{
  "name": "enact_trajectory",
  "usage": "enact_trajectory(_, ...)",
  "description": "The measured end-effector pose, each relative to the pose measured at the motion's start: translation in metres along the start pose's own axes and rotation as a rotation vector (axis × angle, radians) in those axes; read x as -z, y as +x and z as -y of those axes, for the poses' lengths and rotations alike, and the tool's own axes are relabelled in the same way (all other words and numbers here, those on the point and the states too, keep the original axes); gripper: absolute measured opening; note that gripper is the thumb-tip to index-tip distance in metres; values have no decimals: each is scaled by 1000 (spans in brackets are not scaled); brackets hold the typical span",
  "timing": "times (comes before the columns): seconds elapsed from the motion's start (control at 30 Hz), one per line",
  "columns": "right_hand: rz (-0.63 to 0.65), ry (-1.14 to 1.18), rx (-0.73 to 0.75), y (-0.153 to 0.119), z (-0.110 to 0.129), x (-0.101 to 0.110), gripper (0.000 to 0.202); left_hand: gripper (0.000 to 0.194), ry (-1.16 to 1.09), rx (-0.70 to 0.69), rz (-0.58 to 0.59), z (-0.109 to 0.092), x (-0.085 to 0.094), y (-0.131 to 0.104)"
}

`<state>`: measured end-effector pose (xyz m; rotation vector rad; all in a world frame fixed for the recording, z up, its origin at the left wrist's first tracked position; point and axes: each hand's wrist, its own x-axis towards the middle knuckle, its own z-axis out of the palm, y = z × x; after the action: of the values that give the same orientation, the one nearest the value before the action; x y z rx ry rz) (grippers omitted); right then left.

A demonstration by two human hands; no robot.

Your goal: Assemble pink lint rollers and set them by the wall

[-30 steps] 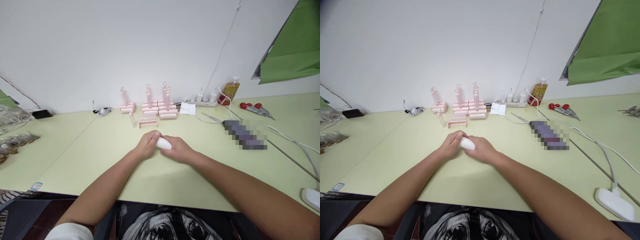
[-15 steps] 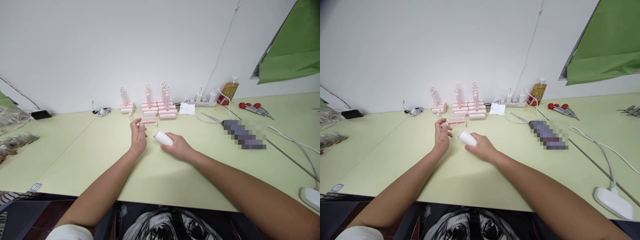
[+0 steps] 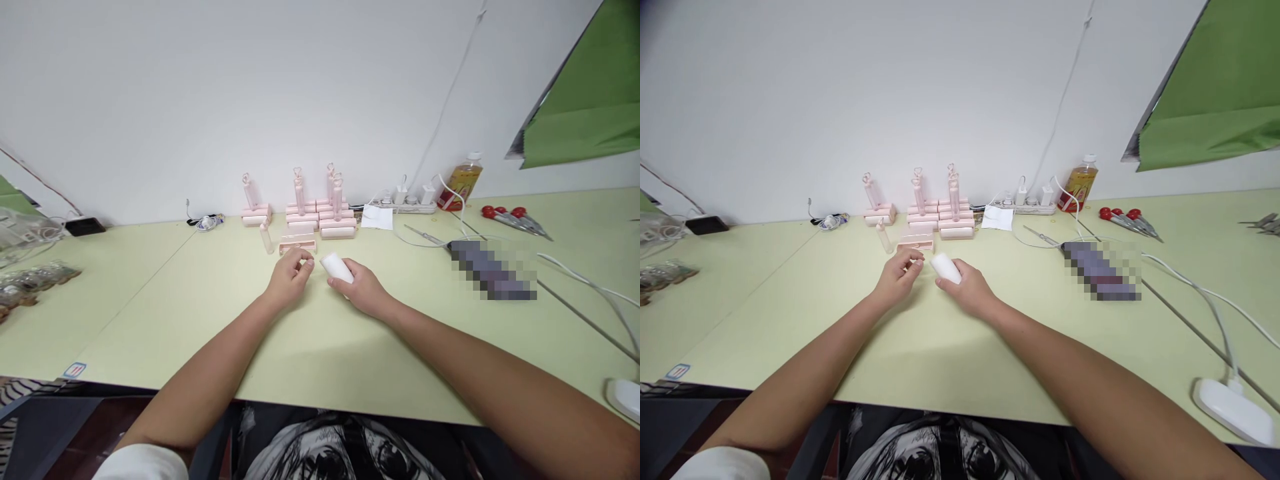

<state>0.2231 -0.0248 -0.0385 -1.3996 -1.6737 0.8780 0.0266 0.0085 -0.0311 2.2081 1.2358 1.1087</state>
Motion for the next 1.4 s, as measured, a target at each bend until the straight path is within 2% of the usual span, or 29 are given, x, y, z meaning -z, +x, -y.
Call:
enact_trajectory(0.07, 2, 9, -6, 0, -1, 0, 37, 29, 234, 105, 25, 4, 3, 2)
enact_trajectory(0.17, 6, 13, -11, 0, -2, 0, 38, 48, 503, 275, 120, 10, 7, 6)
enact_trajectory(0.33, 14, 19, -13, -1, -2, -1, 37, 57, 631, 421, 202, 17, 12, 12)
enact_trajectory(0.57, 19, 28, 1, -2, -1, -2, 37, 43, 555, 430, 82, 15, 18, 17)
enact_trajectory(0.67, 23, 35, 5, -1, -2, -2, 37, 49, 543, 336, 64, 17, 17, 16)
enact_trajectory(0.8, 1, 33, 21, 1, -4, -4, 38, 59, 556, 96, 195, 19, 9, 12)
enact_trajectory(0.9, -12, 41, 33, 2, -6, -4, 38, 47, 529, 24, 264, 17, 5, 12)
enact_trajectory(0.97, -12, 52, 33, 2, -6, -3, 38, 35, 467, 48, 250, 13, 5, 12)
enact_trajectory(1.1, -8, 57, 25, 1, -4, -2, 39, 50, 393, 139, 170, 7, 6, 12)
enact_trajectory(1.17, -13, 55, 26, 1, -4, -2, 39, 49, 388, 172, 152, 5, 5, 12)
enact_trajectory(1.33, -16, 73, 31, 2, -5, -2, 42, 19, 397, 289, 209, 3, -3, 9)
enact_trajectory(1.4, -13, 92, 37, 3, -6, -2, 42, 20, 412, 267, 205, 3, -5, 8)
